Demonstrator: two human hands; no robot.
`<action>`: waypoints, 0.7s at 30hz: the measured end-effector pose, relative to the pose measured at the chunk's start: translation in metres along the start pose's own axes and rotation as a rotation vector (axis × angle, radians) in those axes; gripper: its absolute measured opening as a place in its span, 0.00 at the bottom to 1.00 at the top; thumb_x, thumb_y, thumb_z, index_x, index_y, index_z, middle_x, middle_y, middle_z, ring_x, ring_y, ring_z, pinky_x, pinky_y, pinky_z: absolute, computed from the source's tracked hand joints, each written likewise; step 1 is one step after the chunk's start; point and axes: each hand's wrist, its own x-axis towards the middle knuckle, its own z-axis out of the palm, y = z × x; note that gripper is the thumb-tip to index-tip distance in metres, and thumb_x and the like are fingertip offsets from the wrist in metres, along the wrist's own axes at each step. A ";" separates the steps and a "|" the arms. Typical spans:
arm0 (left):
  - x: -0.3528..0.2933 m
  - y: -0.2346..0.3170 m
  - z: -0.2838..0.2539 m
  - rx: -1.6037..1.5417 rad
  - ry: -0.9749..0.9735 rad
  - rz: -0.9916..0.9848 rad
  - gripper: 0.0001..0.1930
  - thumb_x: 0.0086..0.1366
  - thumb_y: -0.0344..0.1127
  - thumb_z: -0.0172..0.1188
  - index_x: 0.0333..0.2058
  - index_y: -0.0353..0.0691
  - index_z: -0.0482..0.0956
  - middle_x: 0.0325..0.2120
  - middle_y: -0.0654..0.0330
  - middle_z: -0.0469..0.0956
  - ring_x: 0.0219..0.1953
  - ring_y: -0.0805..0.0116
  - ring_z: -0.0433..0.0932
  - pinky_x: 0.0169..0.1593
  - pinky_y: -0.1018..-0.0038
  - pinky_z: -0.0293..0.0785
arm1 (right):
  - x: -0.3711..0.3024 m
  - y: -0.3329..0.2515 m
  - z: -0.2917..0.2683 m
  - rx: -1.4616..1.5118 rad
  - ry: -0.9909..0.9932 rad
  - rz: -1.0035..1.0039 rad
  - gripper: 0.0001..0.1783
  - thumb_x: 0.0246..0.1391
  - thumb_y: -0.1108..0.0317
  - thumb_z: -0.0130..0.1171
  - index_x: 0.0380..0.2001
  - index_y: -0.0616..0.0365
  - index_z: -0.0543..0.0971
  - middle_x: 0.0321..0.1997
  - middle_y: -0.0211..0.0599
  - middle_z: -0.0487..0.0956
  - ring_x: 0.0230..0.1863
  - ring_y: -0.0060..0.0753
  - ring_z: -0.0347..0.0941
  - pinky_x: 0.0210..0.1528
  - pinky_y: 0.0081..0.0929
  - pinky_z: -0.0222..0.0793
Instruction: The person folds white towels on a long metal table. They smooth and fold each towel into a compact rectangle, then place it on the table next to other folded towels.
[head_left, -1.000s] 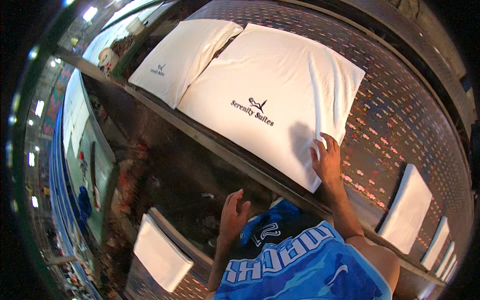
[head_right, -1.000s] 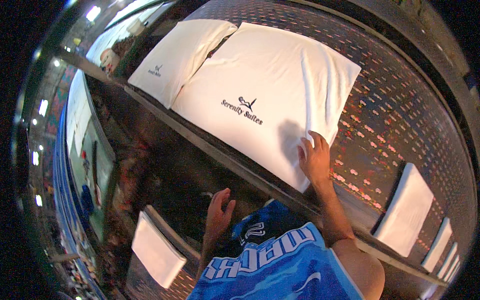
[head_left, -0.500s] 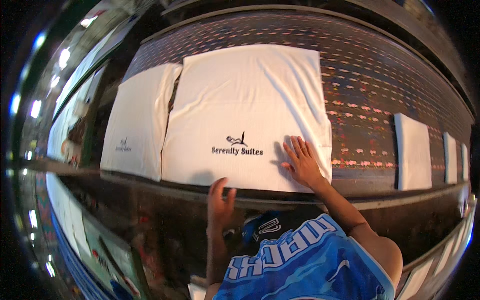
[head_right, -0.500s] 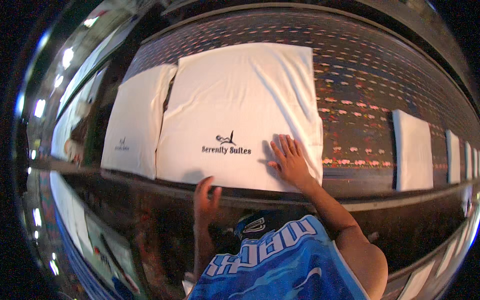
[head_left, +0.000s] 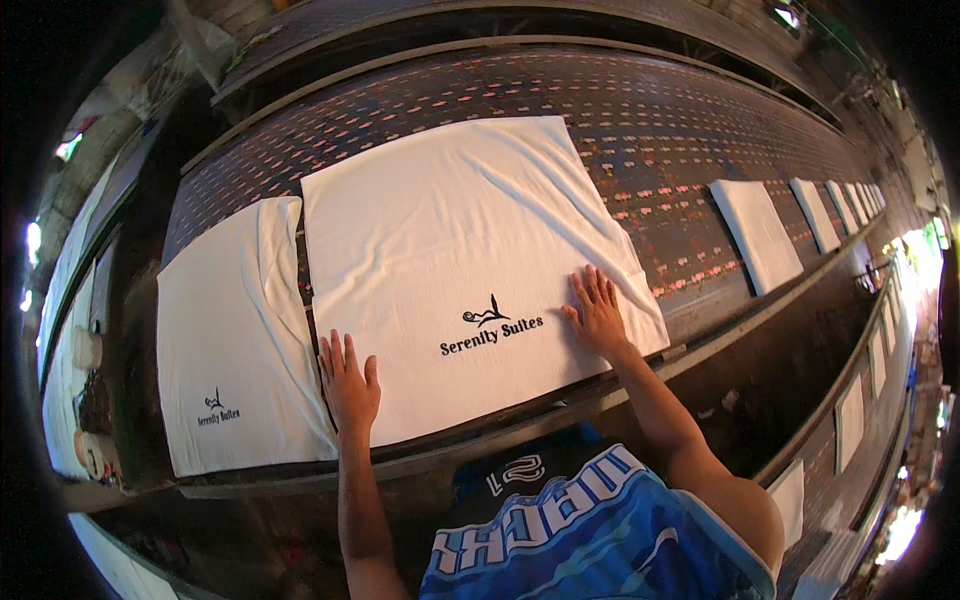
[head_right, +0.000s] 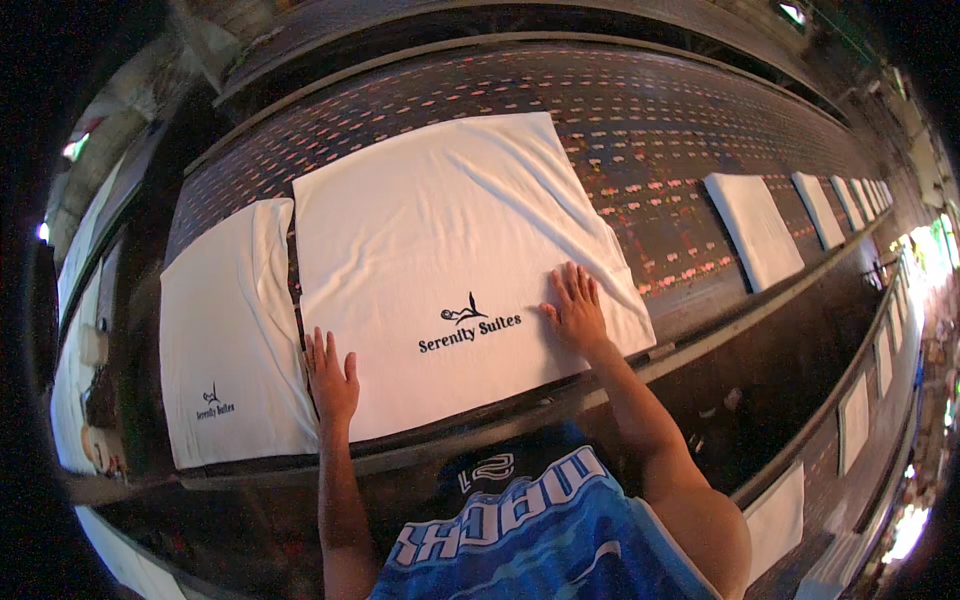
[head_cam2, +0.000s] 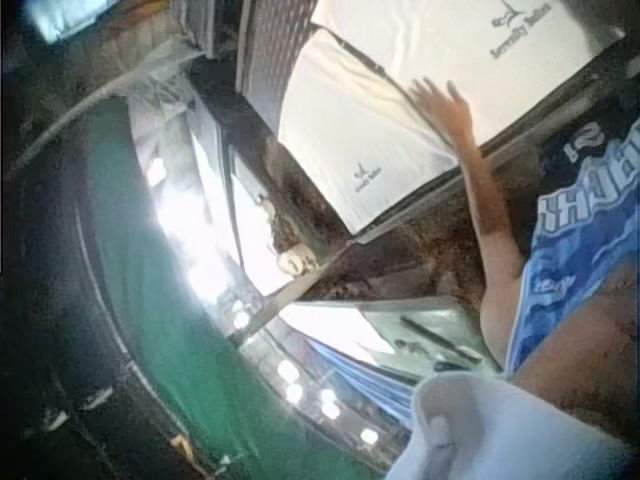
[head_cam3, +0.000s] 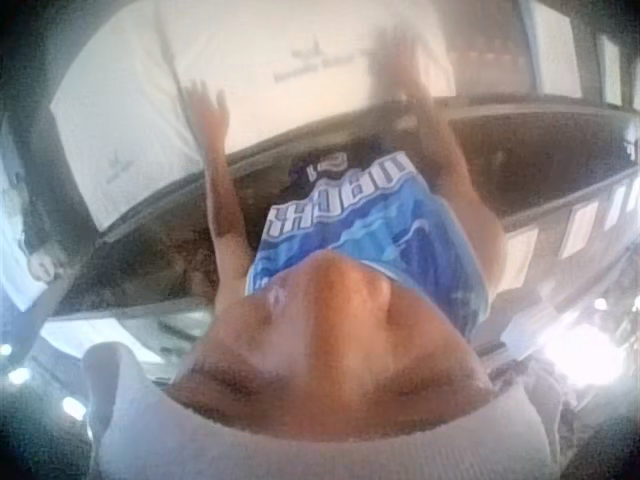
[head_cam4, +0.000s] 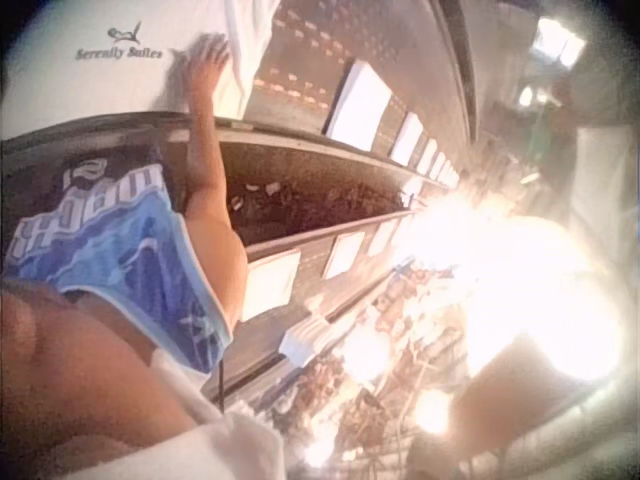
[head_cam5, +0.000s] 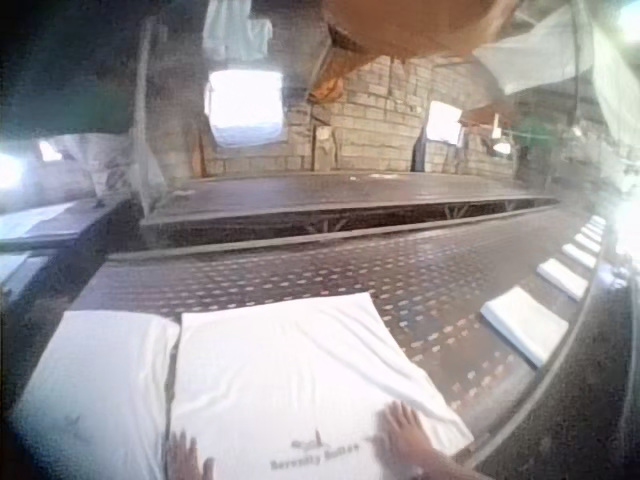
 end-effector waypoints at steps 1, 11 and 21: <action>-0.003 -0.007 0.013 0.057 -0.039 0.018 0.34 0.81 0.51 0.51 0.74 0.32 0.63 0.79 0.43 0.53 0.82 0.42 0.48 0.80 0.45 0.47 | 0.002 0.007 0.009 -0.034 -0.014 0.012 0.43 0.75 0.41 0.50 0.81 0.54 0.56 0.87 0.58 0.45 0.86 0.65 0.39 0.85 0.61 0.36; -0.016 -0.026 0.050 0.102 -0.139 0.032 0.39 0.81 0.58 0.46 0.78 0.35 0.56 0.81 0.43 0.47 0.83 0.43 0.42 0.81 0.41 0.37 | 0.010 0.018 0.018 -0.075 0.218 0.117 0.44 0.75 0.44 0.51 0.82 0.57 0.53 0.87 0.57 0.47 0.86 0.62 0.40 0.85 0.59 0.36; -0.011 -0.017 0.039 0.097 -0.159 0.004 0.38 0.81 0.55 0.49 0.77 0.33 0.58 0.80 0.42 0.49 0.83 0.41 0.43 0.81 0.41 0.38 | 0.084 0.041 -0.002 0.025 0.225 0.300 0.25 0.69 0.55 0.62 0.64 0.54 0.79 0.68 0.44 0.78 0.73 0.45 0.69 0.79 0.56 0.48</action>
